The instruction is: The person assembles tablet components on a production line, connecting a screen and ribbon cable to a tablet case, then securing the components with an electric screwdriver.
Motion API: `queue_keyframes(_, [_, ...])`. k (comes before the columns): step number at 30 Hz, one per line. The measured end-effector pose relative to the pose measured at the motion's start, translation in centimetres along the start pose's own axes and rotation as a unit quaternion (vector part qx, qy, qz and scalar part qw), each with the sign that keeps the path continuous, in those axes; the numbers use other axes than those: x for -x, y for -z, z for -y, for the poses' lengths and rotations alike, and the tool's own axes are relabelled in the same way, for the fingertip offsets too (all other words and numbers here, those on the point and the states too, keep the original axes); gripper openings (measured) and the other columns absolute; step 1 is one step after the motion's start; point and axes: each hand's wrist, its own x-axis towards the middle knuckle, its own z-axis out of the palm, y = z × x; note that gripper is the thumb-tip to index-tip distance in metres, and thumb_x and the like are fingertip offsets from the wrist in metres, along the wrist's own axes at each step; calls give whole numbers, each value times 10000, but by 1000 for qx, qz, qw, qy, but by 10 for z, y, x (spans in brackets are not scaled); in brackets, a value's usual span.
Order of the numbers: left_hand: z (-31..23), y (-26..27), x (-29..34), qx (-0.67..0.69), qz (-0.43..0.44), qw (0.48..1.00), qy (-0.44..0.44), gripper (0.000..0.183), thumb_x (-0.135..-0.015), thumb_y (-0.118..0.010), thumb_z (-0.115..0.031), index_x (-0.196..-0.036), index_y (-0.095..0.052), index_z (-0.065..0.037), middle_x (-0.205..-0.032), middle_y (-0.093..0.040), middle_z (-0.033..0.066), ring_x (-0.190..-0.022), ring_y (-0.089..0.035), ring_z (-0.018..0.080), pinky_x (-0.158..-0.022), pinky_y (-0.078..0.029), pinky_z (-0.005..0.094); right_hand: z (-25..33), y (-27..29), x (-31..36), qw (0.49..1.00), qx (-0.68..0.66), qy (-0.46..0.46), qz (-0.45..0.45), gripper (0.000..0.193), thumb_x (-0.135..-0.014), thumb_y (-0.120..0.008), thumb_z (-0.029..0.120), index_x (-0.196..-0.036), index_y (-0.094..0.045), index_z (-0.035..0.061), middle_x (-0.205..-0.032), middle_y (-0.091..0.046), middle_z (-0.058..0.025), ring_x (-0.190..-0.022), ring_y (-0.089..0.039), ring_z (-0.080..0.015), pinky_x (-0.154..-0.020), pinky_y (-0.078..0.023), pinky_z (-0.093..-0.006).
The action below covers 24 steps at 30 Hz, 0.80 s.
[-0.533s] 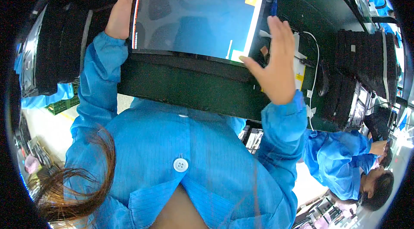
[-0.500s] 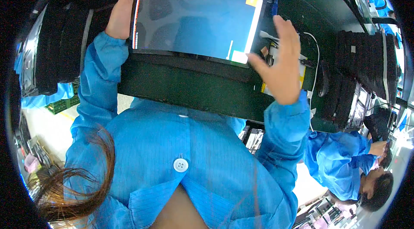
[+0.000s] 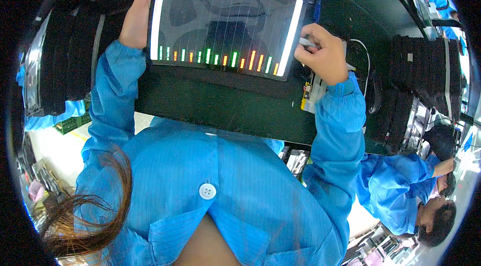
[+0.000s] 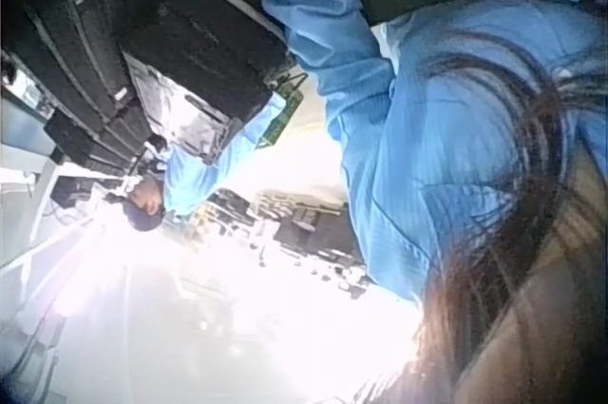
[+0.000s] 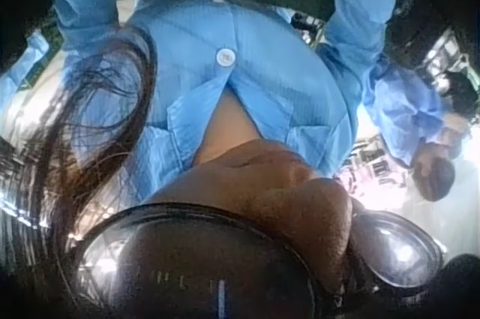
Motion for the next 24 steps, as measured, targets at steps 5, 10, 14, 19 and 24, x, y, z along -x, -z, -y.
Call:
queue_keyframes(5, [0, -3, 1, -10, 6, 1000, -4, 517, -951, -292, -409, -1277, -383, -19, -1249, -475, 124, -1135, -478, 239, -971, -391, 372, -10, -8, 1, 997, -73, -4, -34, 194, -676, -647, 55, -859, -584, 38, -628, -525, -6, -569, -489, -32, -513, -418, -191])
queue_keyframes(10, [-1, -2, 4, 7, 20, 1000, 14, 515, -951, -289, -409, -1266, -393, -15, -1228, -490, 134, -1115, -496, 242, -954, -408, 377, -11, -13, 3, 985, -163, -26, -59, 193, -687, -638, 30, -877, -611, 14, -680, -583, -29, -614, -551, -53, -547, -460, -195])
queue_keyframes(14, [-1, 0, 3, 24, 41, 999, 26, 514, -951, -286, -409, -1255, -404, -10, -1207, -504, 143, -1094, -513, 245, -936, -425, 382, -18, -9, 5, 992, -113, 1, -54, 245, -695, -676, 64, -932, -644, 13, -731, -634, -69, -612, -586, -85, -532, -469, -212])
queue_keyframes(19, [3, 5, 0, 25, 58, 998, 31, 513, -951, -285, -410, -1233, -426, -6, -1173, -527, 155, -1061, -538, 248, -919, -442, 379, -11, 29, -2, 965, 166, 182, -95, 411, -674, -739, 157, -1059, -625, 66, -953, -616, -121, -888, -584, -210, -787, -461, -299])
queue_keyframes(24, [3, 7, -3, 20, 63, 997, 31, 518, -948, -284, -424, -1193, -478, -12, -1138, -557, 145, -1023, -555, 232, -909, -441, 355, -56, 60, 7, 953, 218, 37, -208, 399, -727, -691, 184, -1095, -589, 70, -1023, -580, -126, -907, -568, -210, -755, -458, -304])
